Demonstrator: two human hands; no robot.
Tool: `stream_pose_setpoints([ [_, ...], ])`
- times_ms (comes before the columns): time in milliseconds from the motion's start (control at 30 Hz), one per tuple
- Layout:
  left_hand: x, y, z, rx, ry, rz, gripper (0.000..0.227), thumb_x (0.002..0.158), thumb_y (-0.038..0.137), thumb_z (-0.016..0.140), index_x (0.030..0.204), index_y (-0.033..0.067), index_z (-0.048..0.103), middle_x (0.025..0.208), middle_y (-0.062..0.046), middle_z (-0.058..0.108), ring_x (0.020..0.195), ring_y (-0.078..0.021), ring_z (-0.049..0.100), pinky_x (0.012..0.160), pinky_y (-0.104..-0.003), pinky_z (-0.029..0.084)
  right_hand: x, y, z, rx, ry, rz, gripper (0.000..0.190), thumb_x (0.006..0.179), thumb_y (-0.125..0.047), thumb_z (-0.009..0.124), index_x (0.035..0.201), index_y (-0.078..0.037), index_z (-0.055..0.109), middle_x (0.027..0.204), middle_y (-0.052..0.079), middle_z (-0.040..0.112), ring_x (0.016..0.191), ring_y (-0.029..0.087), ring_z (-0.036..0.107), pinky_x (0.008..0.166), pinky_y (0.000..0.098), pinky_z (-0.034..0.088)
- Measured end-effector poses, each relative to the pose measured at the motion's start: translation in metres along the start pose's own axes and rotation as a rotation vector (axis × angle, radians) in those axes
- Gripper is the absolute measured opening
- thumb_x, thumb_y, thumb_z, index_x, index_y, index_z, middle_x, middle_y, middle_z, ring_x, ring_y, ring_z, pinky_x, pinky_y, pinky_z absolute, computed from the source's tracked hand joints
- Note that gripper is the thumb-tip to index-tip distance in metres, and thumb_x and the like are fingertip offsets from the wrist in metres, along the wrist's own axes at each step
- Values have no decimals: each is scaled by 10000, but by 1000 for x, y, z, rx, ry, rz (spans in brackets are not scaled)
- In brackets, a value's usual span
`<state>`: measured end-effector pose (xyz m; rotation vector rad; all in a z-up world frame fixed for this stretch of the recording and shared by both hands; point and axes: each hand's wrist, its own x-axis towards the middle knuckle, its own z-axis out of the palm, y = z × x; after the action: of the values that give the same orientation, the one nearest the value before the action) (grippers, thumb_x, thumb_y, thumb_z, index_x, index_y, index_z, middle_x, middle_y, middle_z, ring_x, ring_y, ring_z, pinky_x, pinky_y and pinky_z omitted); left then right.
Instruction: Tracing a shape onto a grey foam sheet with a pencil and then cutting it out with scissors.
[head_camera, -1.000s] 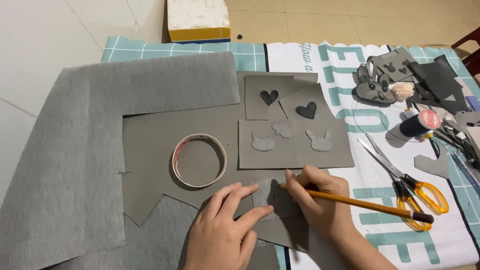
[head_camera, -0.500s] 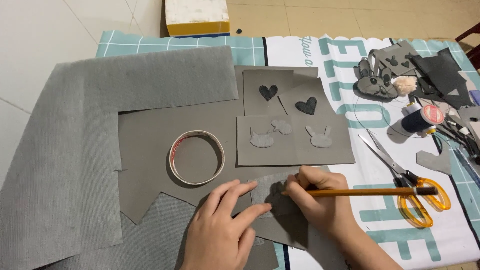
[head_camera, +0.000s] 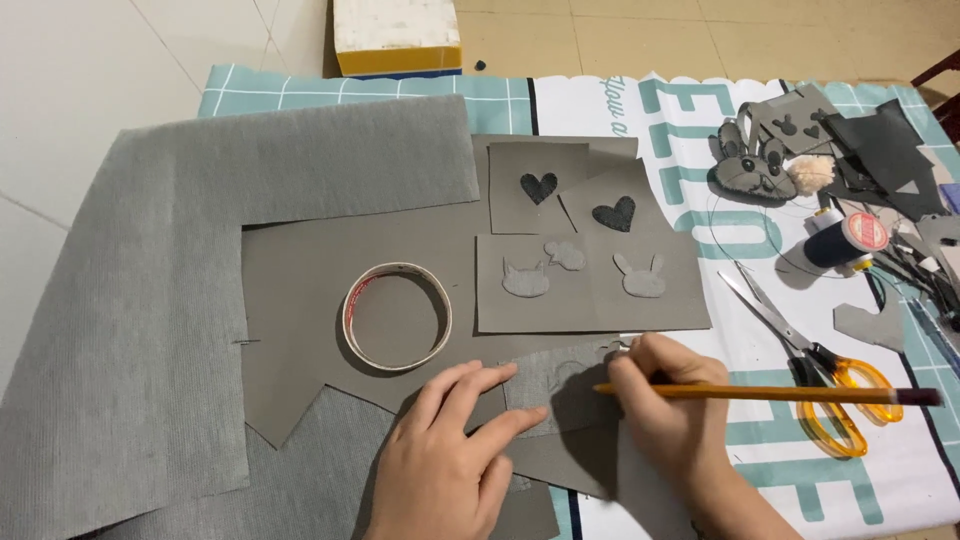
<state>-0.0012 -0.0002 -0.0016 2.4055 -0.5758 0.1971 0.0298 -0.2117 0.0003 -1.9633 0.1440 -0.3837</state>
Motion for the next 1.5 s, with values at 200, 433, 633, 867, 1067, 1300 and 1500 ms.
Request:
stream_pose_setpoints([
  [200, 1, 1, -2, 0, -17, -17, 507, 735, 60, 544, 1102, 311, 788, 1394, 31, 609, 1310, -256, 501, 785, -471, 571, 0, 12, 0, -117, -87, -89, 400, 719, 29, 606, 590, -109, 253, 540, -21, 270, 584, 117, 218, 508, 270, 226],
  [433, 1, 1, -2, 8, 0, -3, 510, 735, 51, 545, 1101, 310, 787, 1385, 32, 616, 1301, -257, 511, 766, -460, 579, 0, 12, 3, -59, -14, -67, 431, 731, 74, 583, 644, -121, 209, 605, -19, 210, 601, 108, 216, 498, 233, 289],
  [633, 1, 0, -3, -12, -14, 2, 529, 730, 37, 549, 1122, 300, 787, 1393, 15, 613, 1310, -268, 505, 813, -487, 567, 3, 12, 5, -46, 18, -67, 435, 773, 63, 566, 676, -129, 188, 639, -9, 175, 646, 129, 193, 518, 230, 324],
  [867, -1, 0, -3, -20, -50, -25, 518, 770, 57, 556, 1161, 311, 782, 1409, 24, 605, 1324, -267, 483, 885, -493, 527, 6, 9, 6, -43, -15, -51, 435, 829, -5, 642, 628, -116, 273, 573, -6, 315, 587, 98, 369, 568, 235, 355],
  [1067, -1, 4, -9, -76, -61, -20, 474, 826, 92, 533, 1169, 293, 790, 1374, 15, 617, 1288, -261, 499, 855, -474, 544, 11, 3, -14, 451, 53, 20, 464, 929, -60, 641, 600, -138, 324, 543, -12, 333, 515, 88, 334, 481, 230, 311],
  [1300, 2, 2, -13, -329, -13, -214, 480, 871, 181, 572, 1332, 235, 694, 1266, 60, 737, 1219, -157, 611, 1015, -370, 489, -9, 12, -63, 657, 329, 248, 450, 929, -52, 621, 658, -153, 277, 634, -2, 291, 631, 97, 350, 585, 241, 323],
  [1500, 37, 27, -15, -24, -264, -235, 740, 881, 479, 734, 1516, 228, 449, 1337, 59, 616, 1238, -203, 497, 1000, -417, 453, -42, 23, -109, 143, 314, 265, 441, 953, -132, 733, 616, -23, 470, 573, 127, 473, 638, 254, 546, 682, 387, 618],
])
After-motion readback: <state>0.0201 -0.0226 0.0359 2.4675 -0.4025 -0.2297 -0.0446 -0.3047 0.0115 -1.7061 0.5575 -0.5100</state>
